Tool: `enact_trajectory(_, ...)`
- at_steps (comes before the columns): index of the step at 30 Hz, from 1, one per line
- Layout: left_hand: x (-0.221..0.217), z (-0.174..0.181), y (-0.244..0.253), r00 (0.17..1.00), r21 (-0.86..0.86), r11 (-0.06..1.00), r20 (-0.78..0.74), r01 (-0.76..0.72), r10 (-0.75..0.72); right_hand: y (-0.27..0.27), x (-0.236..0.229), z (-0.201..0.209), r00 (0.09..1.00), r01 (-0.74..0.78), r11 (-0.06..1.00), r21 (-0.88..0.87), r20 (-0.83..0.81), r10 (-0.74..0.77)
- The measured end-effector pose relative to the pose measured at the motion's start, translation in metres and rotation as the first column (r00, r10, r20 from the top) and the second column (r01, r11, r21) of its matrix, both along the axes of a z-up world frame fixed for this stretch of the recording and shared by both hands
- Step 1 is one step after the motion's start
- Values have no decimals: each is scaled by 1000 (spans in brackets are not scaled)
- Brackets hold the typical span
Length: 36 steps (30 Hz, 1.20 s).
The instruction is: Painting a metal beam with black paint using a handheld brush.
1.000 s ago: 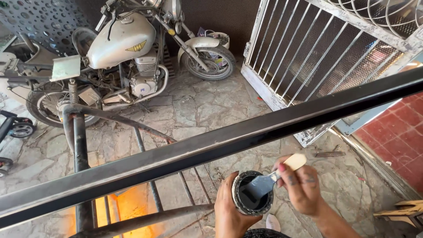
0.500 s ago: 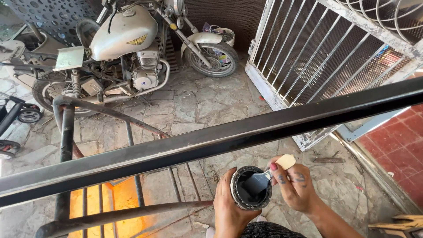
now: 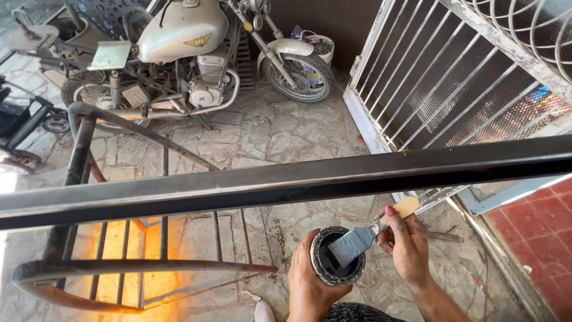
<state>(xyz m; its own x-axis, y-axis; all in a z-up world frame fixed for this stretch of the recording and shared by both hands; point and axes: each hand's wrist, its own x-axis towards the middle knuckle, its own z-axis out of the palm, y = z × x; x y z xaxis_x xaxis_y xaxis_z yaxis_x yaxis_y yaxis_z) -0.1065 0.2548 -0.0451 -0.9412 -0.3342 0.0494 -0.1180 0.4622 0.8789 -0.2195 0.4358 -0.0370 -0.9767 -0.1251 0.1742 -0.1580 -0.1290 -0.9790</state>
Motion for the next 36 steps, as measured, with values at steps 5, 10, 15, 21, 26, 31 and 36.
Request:
enact_trajectory(5,3,-7,22,994,21,998,94,-60,58,7,-8,8,966,47,998,-45,258,-34)
enact_trajectory(10,9,-26,27,991,7,991,14,-130,130,0,-9,-16,918,37,988,-153,395,27)
enact_trajectory(15,11,-23,19,982,21,983,47,-185,183,-17,-18,-15,804,146,965,-219,595,14)
enact_trajectory(21,16,-25,0,960,39,961,77,-273,270,-44,-53,-44,876,168,955,-243,481,-32)
enact_trajectory(26,28,-26,-23,948,40,948,61,-315,312,-86,-64,-36,924,168,981,-94,363,-124)
enact_trajectory(31,40,-15,-44,905,19,918,177,-395,386,-101,-66,-41,950,213,977,-4,234,-206)
enact_trajectory(36,51,-15,-62,898,53,923,258,-382,356,-83,-78,-66,971,174,978,111,148,-190)
